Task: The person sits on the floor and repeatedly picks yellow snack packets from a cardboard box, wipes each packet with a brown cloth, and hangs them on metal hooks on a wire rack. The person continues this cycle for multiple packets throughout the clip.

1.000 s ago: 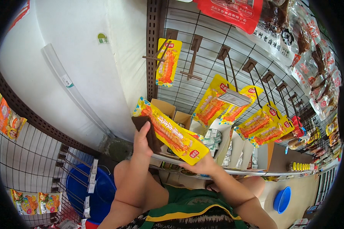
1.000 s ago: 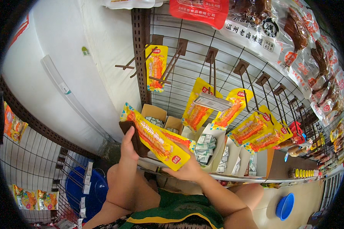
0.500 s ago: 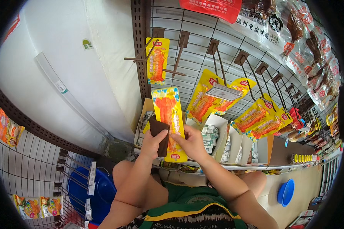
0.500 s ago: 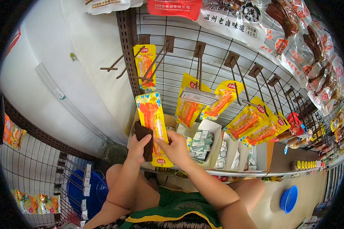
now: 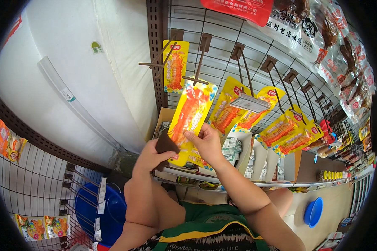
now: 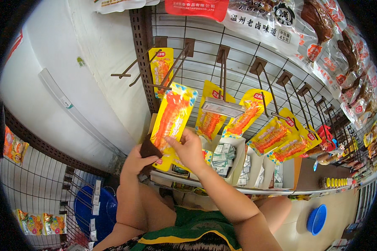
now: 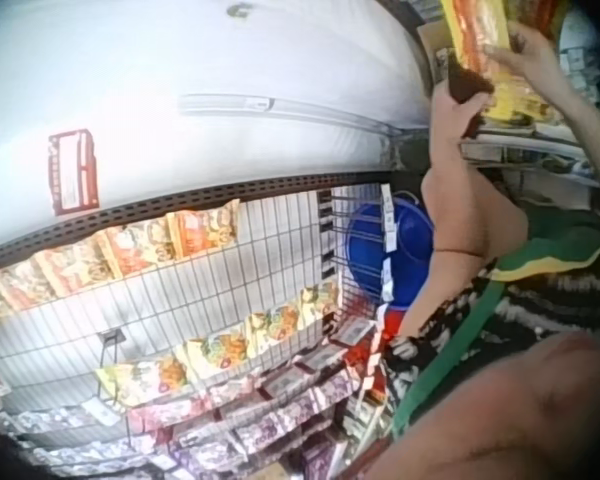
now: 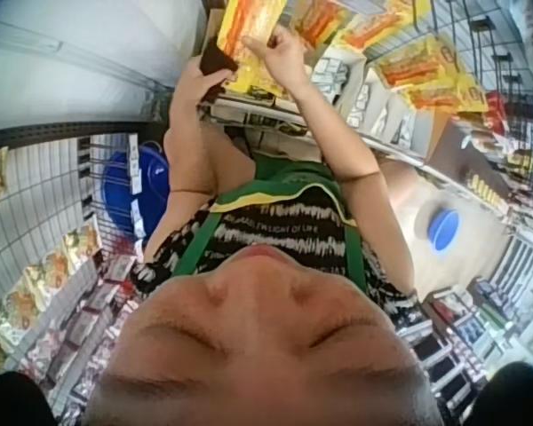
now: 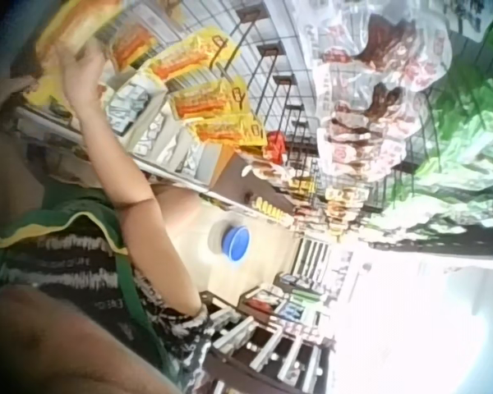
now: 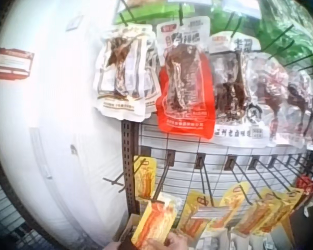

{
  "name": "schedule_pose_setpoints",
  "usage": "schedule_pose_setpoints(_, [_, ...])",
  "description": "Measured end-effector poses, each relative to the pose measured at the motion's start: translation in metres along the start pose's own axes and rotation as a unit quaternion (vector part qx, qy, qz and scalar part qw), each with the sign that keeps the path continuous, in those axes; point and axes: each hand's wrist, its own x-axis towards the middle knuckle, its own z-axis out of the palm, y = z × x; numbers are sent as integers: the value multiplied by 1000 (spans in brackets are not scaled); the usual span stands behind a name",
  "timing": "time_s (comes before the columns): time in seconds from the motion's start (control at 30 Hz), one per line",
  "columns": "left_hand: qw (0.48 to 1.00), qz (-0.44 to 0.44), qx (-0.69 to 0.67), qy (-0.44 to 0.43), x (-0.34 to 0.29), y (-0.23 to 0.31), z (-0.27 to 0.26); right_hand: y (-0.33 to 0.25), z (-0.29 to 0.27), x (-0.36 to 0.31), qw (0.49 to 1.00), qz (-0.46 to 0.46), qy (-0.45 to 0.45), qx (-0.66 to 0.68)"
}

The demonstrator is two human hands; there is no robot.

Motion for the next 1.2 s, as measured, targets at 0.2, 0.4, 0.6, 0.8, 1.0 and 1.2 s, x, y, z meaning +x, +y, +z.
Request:
schedule_pose_setpoints(0.2, [993, 14, 103, -50, -15, 8, -38, -44, -16, -32, 897, 49, -51, -436])
schedule_pose_setpoints(0.4, [943, -15, 252, -219, -14, 10, -48, -59, -4, -30, 795, -313, -128, -504])
schedule_pose_setpoints(0.6, [918, -28, 213, -333, -14, 15, -33, -42, -24, -20, 795, -103, -341, -491])
schedule_pose_setpoints(0.8, [905, -31, 286, -312, -5, 11, -29, -32, -46, -46, 824, -130, -227, -503])
schedule_pose_setpoints(1.0, [966, 0, 140, -218, -15, 9, -49, -42, -72, -57, 868, -68, -97, -483])
schedule_pose_setpoints(1.2, [838, 235, -480, -111, 9, -20, -27, 22, -80, -47, 953, 72, 3, -295])
